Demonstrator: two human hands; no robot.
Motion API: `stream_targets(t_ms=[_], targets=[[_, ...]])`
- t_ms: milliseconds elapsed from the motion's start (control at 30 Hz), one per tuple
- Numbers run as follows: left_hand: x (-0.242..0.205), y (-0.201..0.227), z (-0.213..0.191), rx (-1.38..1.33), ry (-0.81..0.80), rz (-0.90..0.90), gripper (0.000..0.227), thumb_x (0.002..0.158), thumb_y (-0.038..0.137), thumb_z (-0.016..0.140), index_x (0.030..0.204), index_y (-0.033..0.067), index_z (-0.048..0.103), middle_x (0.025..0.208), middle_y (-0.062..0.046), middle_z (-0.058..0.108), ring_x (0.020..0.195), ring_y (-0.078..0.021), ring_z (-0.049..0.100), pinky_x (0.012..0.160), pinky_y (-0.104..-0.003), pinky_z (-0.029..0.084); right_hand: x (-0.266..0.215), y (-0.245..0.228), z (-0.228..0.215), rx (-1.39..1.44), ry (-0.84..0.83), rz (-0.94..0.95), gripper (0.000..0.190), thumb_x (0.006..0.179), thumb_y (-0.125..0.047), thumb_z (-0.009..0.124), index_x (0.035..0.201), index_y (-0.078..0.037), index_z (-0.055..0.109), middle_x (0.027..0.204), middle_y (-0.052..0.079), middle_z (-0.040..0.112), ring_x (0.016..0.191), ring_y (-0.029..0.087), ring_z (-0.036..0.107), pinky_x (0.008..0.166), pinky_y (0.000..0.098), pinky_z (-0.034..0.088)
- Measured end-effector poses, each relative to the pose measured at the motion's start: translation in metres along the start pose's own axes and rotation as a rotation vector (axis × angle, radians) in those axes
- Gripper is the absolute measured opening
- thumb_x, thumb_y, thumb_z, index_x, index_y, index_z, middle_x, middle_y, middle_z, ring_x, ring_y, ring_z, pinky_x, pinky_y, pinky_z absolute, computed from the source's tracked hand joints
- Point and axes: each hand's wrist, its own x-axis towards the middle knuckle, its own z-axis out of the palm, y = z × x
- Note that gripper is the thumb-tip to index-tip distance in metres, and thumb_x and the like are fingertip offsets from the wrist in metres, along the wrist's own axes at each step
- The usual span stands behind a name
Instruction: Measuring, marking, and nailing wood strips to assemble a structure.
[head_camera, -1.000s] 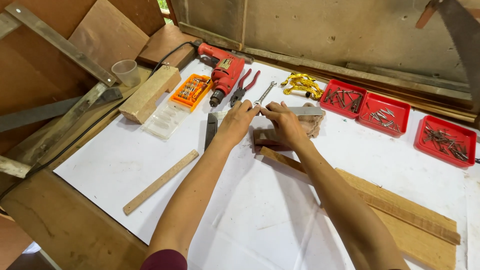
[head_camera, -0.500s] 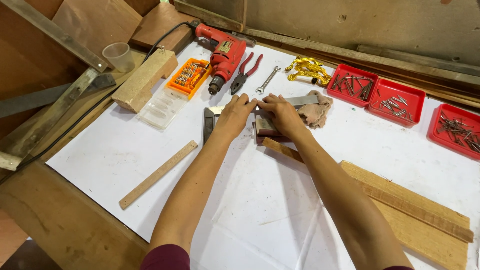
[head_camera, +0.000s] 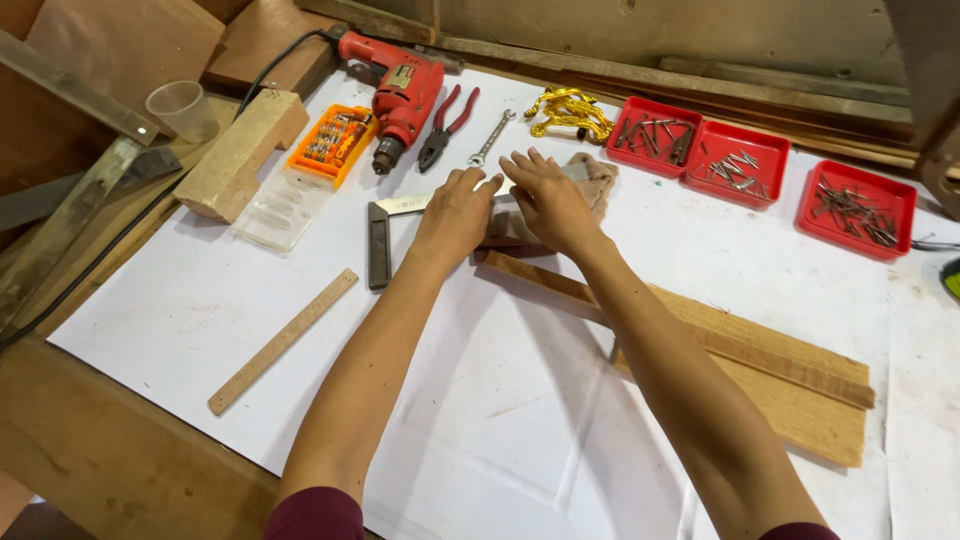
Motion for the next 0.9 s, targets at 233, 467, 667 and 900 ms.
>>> stream_targets(t_ms=[233, 467, 667, 900], targets=[[0.017, 0.078, -0.003, -0.097, 0.029, 0.107, 0.030, 0.092, 0.006, 0.069, 0.121, 0.0059, 0.070, 0.118, -0.011, 0.065, 0.111, -0.0316, 0.062, 0.093, -0.045, 0.055, -0.057, -0.032, -0.081, -0.124, 0.118, 0.047, 0.050, 0.094, -0.011, 0.072, 0.142, -0.004, 0.058, 0.146, 0.021, 0.057, 0.142, 0.041, 0.046, 0.120, 0.0539, 0.035], [0.011, 0.159, -0.012, -0.239, 0.081, 0.238, 0.030, 0.091, 0.009, 0.072, 0.120, 0.0041, 0.068, 0.113, -0.011, 0.065, 0.110, -0.0326, 0.062, 0.092, -0.045, 0.054, -0.129, -0.038, -0.134, -0.200, 0.142, 0.122, 0.054, 0.094, -0.012, 0.074, 0.145, -0.008, 0.059, 0.149, 0.020, 0.057, 0.144, 0.041, 0.046, 0.121, 0.0510, 0.036], [-0.014, 0.207, -0.017, -0.234, 0.004, 0.203, 0.033, 0.092, 0.007, 0.070, 0.125, 0.0042, 0.069, 0.112, -0.010, 0.067, 0.109, -0.0296, 0.064, 0.093, -0.044, 0.054, -0.175, -0.056, -0.160, -0.217, 0.136, 0.163, 0.053, 0.093, -0.017, 0.074, 0.144, -0.007, 0.059, 0.149, 0.020, 0.057, 0.144, 0.039, 0.046, 0.121, 0.0505, 0.035], [-0.045, 0.239, -0.017, -0.253, 0.031, 0.178, 0.032, 0.093, 0.009, 0.071, 0.124, 0.0042, 0.069, 0.120, -0.011, 0.069, 0.117, -0.0291, 0.064, 0.098, -0.043, 0.054, -0.211, -0.065, -0.169, -0.207, 0.111, 0.177, 0.052, 0.093, -0.023, 0.075, 0.141, -0.007, 0.062, 0.147, 0.020, 0.057, 0.143, 0.040, 0.048, 0.120, 0.0527, 0.035]])
